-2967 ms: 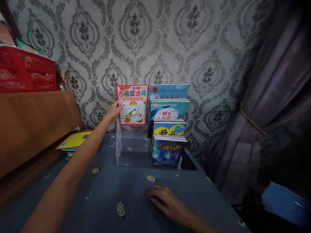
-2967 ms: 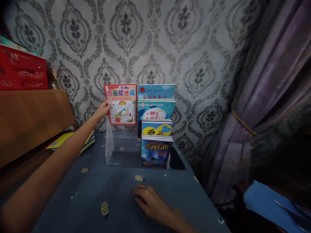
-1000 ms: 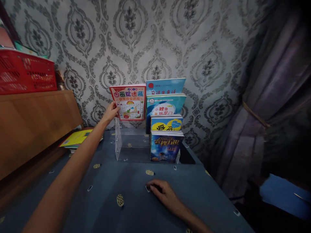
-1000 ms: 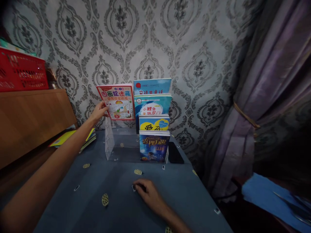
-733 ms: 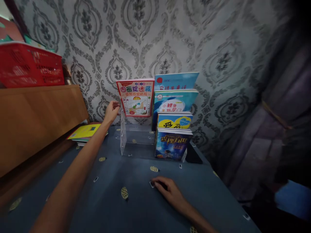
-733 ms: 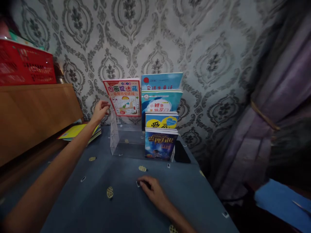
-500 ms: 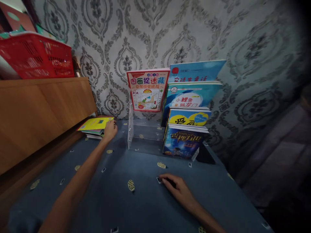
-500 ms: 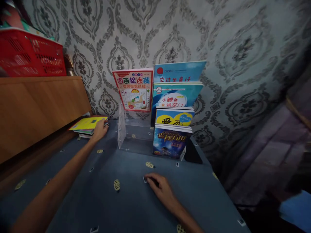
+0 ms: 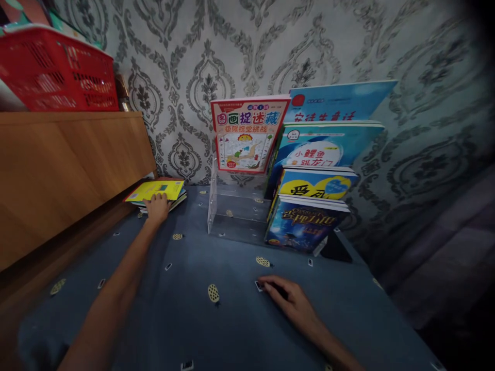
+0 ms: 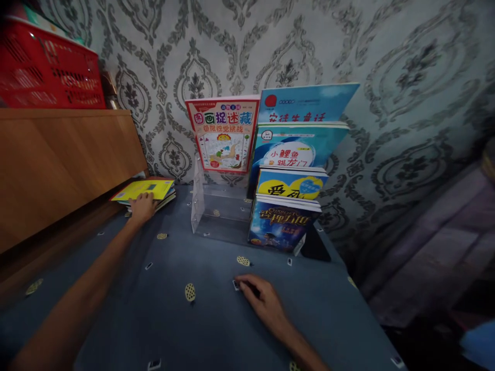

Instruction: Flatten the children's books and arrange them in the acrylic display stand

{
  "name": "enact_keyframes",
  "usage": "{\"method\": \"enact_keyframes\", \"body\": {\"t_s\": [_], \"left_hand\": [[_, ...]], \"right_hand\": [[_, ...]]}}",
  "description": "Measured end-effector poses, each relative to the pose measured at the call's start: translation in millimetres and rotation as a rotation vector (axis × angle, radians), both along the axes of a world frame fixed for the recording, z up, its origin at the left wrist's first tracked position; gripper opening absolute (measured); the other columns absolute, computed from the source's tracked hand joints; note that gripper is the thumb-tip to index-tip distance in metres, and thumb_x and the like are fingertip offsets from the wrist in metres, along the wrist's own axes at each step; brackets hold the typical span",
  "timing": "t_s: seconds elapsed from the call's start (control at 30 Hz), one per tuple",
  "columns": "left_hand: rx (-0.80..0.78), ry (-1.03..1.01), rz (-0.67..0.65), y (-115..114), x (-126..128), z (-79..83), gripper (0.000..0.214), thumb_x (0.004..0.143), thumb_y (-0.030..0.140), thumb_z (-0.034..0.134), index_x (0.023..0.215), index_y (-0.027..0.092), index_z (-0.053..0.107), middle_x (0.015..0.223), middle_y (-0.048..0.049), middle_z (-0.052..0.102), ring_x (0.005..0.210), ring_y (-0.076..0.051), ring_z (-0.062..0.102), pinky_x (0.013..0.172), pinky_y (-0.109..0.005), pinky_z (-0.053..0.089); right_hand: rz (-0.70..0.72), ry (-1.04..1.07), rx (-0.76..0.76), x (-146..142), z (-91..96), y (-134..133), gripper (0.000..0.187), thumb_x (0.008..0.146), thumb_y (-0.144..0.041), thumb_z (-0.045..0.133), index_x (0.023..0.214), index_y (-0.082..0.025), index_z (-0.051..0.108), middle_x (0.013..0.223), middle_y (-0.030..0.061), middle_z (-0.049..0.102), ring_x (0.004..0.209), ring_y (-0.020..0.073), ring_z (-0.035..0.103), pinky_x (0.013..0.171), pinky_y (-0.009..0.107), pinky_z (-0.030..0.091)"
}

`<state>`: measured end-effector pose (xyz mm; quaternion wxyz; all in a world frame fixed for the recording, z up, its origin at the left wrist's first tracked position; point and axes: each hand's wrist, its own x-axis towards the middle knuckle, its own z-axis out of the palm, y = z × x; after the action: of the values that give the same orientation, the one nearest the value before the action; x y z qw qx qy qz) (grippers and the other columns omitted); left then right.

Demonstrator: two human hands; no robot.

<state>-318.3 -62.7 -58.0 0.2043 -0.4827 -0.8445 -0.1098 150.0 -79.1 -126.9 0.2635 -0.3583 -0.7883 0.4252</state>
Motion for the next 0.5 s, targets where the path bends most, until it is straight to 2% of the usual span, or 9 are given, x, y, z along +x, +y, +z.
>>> {"method": "enact_keyframes", "body": {"t_s": [0.13, 0.27, 0.5], "left_hand": [[-0.038, 0.032, -0.017, -6.4, 2.1, 4.3, 0.036, 0.101, 0.032, 0.037, 0.116, 0.013, 0.064, 0.120, -0.0244, 0.068, 0.116, -0.040, 0.060, 0.104, -0.067, 0.033], [-0.071, 0.066, -0.073, -25.1, 4.6, 6.0, 0.033, 0.101, 0.031, 0.039, 0.114, 0.016, 0.065, 0.118, -0.0216, 0.069, 0.115, -0.038, 0.062, 0.106, -0.064, 0.033], [-0.121, 0.111, -0.168, -64.4, 12.7, -0.6, 0.036, 0.101, 0.029, 0.041, 0.125, 0.014, 0.063, 0.125, -0.0212, 0.067, 0.122, -0.038, 0.061, 0.108, -0.060, 0.036]], "right_hand": [[-0.005, 0.013, -0.003, 0.1, -3.0, 1.1, 0.055, 0.090, -0.069, 0.052, 0.103, -0.023, 0.080, 0.106, 0.0127, 0.079, 0.099, 0.0306, 0.073, 0.090, 0.043, 0.057], [0.000, 0.022, 0.000, -0.7, -1.3, 0.3, 0.055, 0.090, -0.068, 0.052, 0.102, -0.022, 0.080, 0.105, 0.0124, 0.079, 0.098, 0.0303, 0.073, 0.088, 0.043, 0.058], [0.014, 0.029, 0.005, -1.0, 4.4, -1.9, 0.049, 0.091, -0.063, 0.053, 0.103, -0.023, 0.079, 0.103, 0.0109, 0.080, 0.096, 0.0290, 0.073, 0.090, 0.043, 0.058]]}}
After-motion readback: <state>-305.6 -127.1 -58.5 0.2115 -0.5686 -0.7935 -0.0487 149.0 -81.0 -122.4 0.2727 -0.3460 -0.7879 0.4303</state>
